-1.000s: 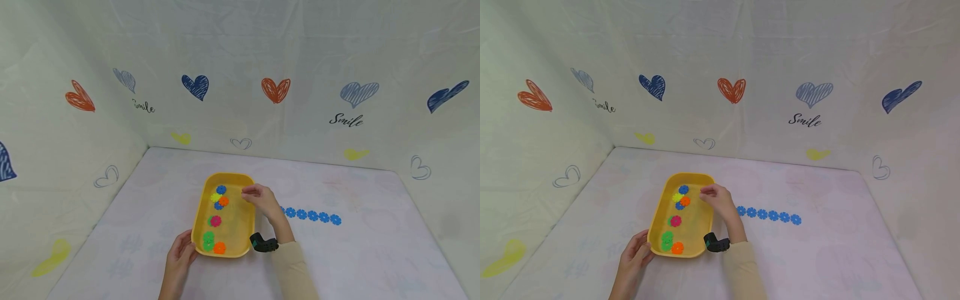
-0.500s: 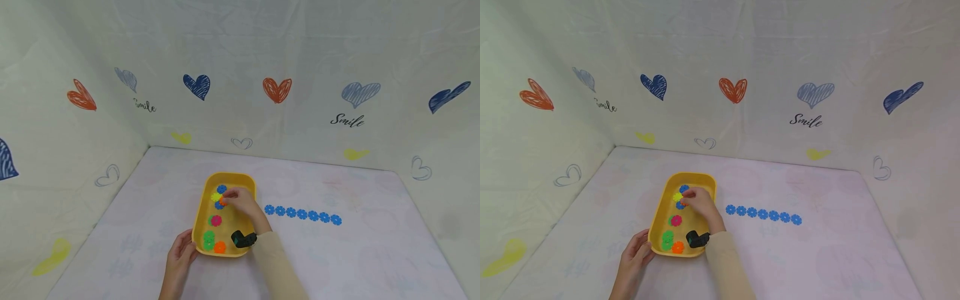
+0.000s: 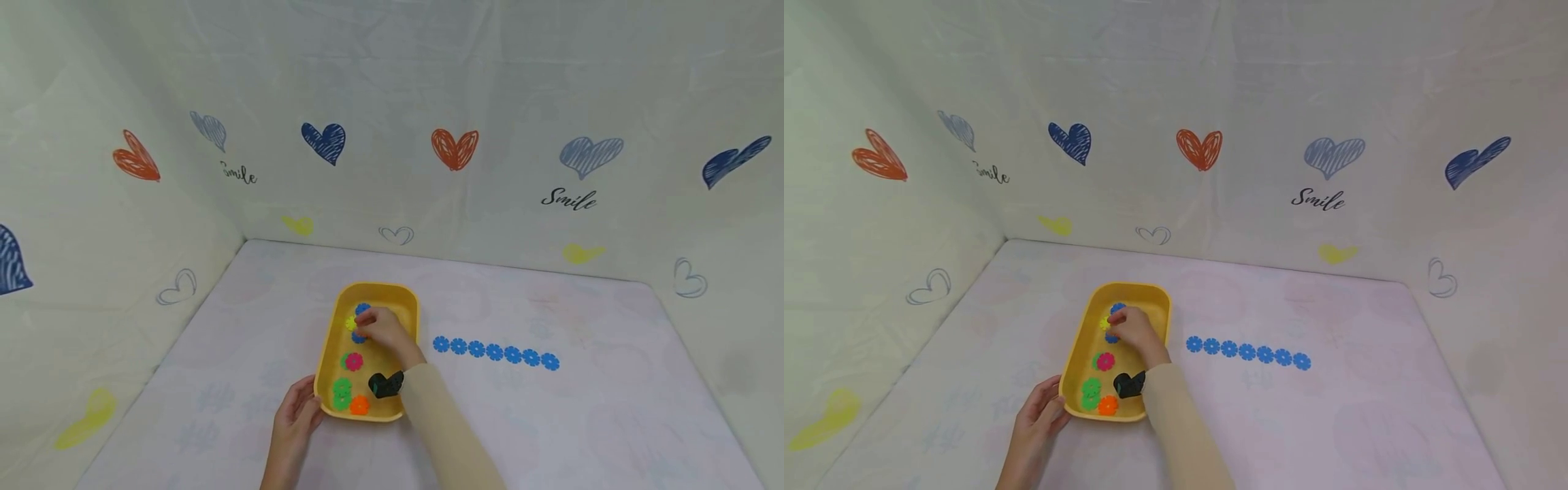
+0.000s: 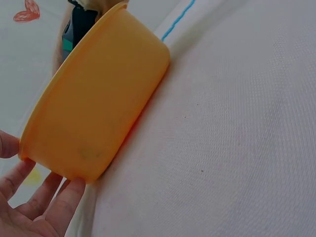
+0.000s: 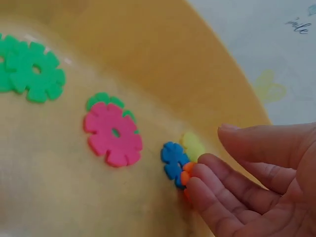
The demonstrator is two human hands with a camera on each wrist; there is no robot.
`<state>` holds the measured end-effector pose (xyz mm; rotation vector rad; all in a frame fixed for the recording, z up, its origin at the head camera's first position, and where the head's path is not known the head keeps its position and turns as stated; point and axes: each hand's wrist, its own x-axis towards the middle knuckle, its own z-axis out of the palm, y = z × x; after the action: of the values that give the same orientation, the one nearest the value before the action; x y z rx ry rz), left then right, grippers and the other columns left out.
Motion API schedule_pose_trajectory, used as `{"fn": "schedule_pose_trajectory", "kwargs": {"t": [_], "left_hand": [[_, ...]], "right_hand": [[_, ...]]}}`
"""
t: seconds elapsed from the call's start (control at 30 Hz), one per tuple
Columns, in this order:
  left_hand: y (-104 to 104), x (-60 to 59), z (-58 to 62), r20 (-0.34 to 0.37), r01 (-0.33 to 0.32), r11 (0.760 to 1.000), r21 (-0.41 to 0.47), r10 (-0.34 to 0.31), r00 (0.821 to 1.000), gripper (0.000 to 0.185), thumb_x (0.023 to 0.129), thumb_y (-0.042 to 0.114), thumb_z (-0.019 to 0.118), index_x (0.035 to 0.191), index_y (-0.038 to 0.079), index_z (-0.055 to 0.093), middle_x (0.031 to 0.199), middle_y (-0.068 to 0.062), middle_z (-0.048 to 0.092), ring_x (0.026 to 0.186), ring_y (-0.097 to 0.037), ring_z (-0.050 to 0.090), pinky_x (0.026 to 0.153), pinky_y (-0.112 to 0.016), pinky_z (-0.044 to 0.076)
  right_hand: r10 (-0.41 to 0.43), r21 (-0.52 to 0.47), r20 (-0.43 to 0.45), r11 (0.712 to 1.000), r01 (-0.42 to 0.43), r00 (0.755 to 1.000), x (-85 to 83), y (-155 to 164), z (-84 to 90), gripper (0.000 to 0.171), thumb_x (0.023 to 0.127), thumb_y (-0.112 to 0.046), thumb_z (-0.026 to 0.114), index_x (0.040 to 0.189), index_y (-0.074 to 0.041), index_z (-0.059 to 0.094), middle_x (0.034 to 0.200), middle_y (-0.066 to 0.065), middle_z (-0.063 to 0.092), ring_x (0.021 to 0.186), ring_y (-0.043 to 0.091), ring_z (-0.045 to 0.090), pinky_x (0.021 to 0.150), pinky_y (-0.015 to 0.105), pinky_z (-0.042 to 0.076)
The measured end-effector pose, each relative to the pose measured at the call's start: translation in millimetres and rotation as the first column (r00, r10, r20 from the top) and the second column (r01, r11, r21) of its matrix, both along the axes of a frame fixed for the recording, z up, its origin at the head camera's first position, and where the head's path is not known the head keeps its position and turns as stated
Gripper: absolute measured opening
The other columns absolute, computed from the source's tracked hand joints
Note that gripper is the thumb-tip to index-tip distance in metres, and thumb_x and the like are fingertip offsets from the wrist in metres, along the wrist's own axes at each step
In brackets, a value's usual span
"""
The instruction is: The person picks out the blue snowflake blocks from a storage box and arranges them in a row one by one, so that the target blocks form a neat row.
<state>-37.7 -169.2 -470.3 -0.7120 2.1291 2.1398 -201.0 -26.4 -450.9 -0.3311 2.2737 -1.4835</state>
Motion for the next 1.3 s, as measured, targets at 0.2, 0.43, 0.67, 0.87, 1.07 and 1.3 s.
{"fn": "schedule_pose_trajectory", "kwargs": {"t": [0.2,0.43,0.67,0.87,1.07,1.3], "left_hand": [[0,-0.2,0.1,-0.013,0.010,1.000,0.006,-0.010,1.000,0.040,0.096,0.012,0.045,0.135,0.007,0.041,0.137,-0.017,0.045,0.116,-0.019,0.053,0.089,-0.025,0.052],[-1,0.3,-0.5,-0.018,0.017,1.000,-0.002,-0.017,1.000,0.039,0.096,0.013,0.045,0.135,0.008,0.041,0.138,-0.016,0.045,0.114,-0.014,0.054,0.090,-0.025,0.052],[-1,-0.3,-2.4,-0.014,0.015,1.000,0.002,-0.015,1.000,0.039,0.096,0.013,0.045,0.135,0.008,0.041,0.137,-0.016,0.045,0.110,-0.011,0.055,0.089,-0.024,0.052],[-2,0.3,-2.7,-0.014,0.016,1.000,0.003,-0.016,1.000,0.040,0.096,0.014,0.045,0.135,0.008,0.040,0.137,-0.016,0.045,0.111,-0.011,0.054,0.089,-0.024,0.052],[-1,0.2,-3.0,-0.017,0.027,1.000,0.004,-0.027,0.999,0.040,0.097,0.017,0.046,0.136,0.008,0.040,0.138,-0.015,0.044,0.112,-0.011,0.054,0.089,-0.024,0.052],[0,-0.5,-2.5,-0.012,0.021,1.000,0.003,-0.021,1.000,0.040,0.096,0.016,0.046,0.135,0.008,0.040,0.138,-0.015,0.045,0.111,-0.011,0.054,0.089,-0.024,0.052]], "right_hand": [[-0.001,0.030,0.022,1.000,0.000,1.000,-1.7,0,-4.2,0.023,0.081,-0.002,0.066,0.103,0.003,0.063,0.093,0.011,0.062,0.076,0.015,0.053,0.069,0.023,0.052],[-0.009,0.104,0.015,0.995,0.008,1.000,-0.4,1,-3.7,0.023,0.078,-0.001,0.068,0.101,0.001,0.063,0.081,0.005,0.053,0.074,0.017,0.048,0.065,0.022,0.045],[0.000,0.145,-0.006,0.989,0.001,1.000,-3.6,1,-9.1,0.024,0.078,-0.003,0.071,0.100,0.002,0.063,0.080,0.004,0.052,0.073,0.017,0.047,0.063,0.022,0.043],[0.016,0.202,-0.020,0.979,-0.011,1.000,-5.3,-2,-11.7,0.025,0.076,-0.006,0.073,0.099,-0.001,0.062,0.082,0.004,0.052,0.074,0.017,0.047,0.062,0.023,0.042],[0.010,0.250,-0.029,0.968,-0.002,1.000,-5.8,-5,-12.4,0.026,0.075,-0.005,0.074,0.096,-0.003,0.060,0.080,0.004,0.049,0.073,0.019,0.045,0.061,0.025,0.040],[0.009,0.261,-0.024,0.965,-0.002,1.000,-5.0,-5,-10.2,0.026,0.076,-0.004,0.074,0.096,-0.004,0.059,0.082,0.005,0.049,0.075,0.020,0.046,0.062,0.026,0.042]]}}
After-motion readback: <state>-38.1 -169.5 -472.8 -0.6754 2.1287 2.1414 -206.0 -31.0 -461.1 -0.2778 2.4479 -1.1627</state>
